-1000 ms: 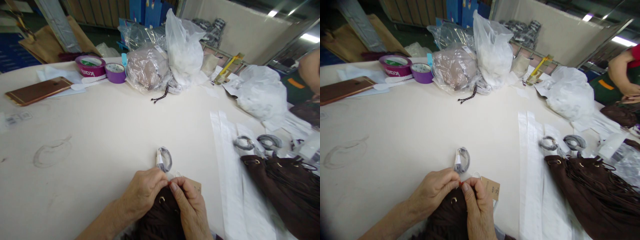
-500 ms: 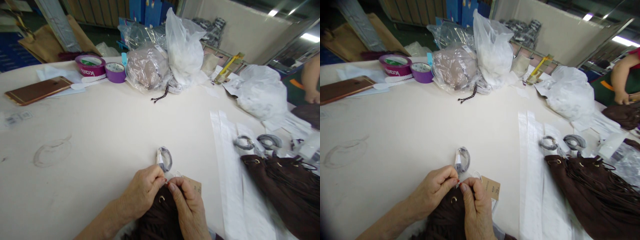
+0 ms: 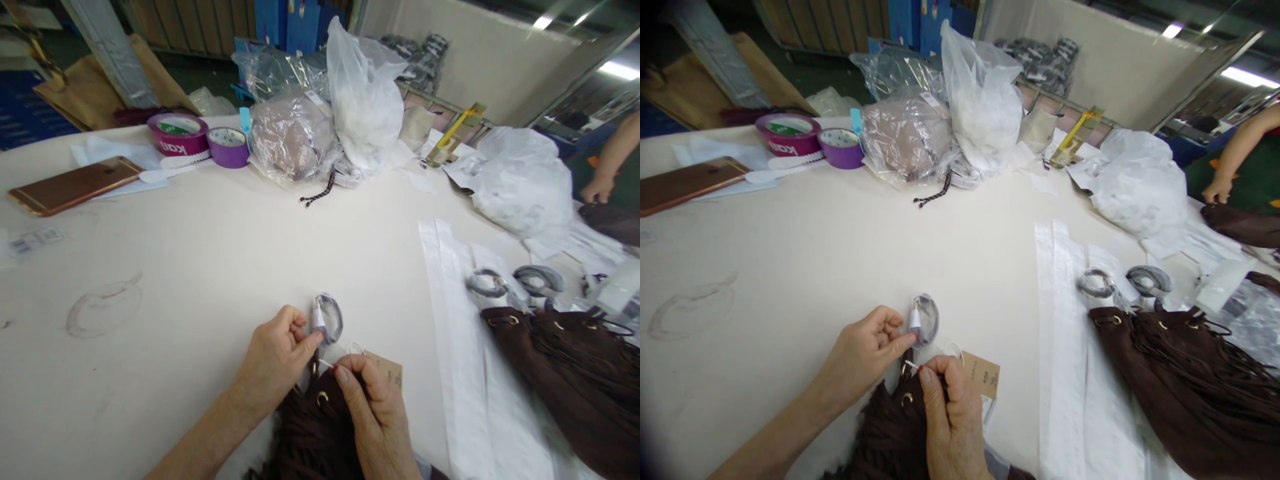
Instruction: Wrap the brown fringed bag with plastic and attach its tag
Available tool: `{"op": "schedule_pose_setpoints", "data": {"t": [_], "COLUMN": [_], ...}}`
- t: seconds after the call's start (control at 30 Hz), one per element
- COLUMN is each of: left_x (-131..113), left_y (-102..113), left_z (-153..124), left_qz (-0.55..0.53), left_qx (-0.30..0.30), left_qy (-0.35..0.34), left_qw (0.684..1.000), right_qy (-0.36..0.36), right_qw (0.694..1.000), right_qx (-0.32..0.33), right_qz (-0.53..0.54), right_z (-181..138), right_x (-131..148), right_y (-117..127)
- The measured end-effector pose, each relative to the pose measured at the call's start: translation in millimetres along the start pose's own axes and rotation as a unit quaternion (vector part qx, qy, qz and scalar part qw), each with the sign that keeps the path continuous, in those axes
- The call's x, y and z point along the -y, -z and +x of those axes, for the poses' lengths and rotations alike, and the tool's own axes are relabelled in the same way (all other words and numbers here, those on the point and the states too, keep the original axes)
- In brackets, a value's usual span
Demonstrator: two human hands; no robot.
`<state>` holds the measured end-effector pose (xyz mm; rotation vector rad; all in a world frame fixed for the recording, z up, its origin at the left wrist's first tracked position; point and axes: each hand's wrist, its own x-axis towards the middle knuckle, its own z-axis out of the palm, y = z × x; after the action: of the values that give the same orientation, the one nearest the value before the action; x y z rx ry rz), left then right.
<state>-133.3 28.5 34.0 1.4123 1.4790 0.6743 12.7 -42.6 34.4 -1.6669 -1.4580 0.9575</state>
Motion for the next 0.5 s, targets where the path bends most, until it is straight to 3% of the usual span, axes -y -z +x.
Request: {"op": "schedule_pose_setpoints", "data": {"t": [0.3, 0.5], "left_x": [-16.1, -13.7], "left_y": [-3.6, -5.6], "left_z": [12.8, 5.9], "left_qz": [0.153, 0.063], "left_qx": [0.11, 0.154], "left_qy": [0.01, 0.076], "left_qw": [0.982, 0.983], "right_qy": [-0.012, 0.025], "right_qw": [0.999, 1.0], "right_qx": [-0.006, -0.015], "right_qz": [0.041, -0.005], "right_z": [-2.7, -3.4], "right_x": [2.9, 8.1], "right_y": [0.0, -1.7]}}
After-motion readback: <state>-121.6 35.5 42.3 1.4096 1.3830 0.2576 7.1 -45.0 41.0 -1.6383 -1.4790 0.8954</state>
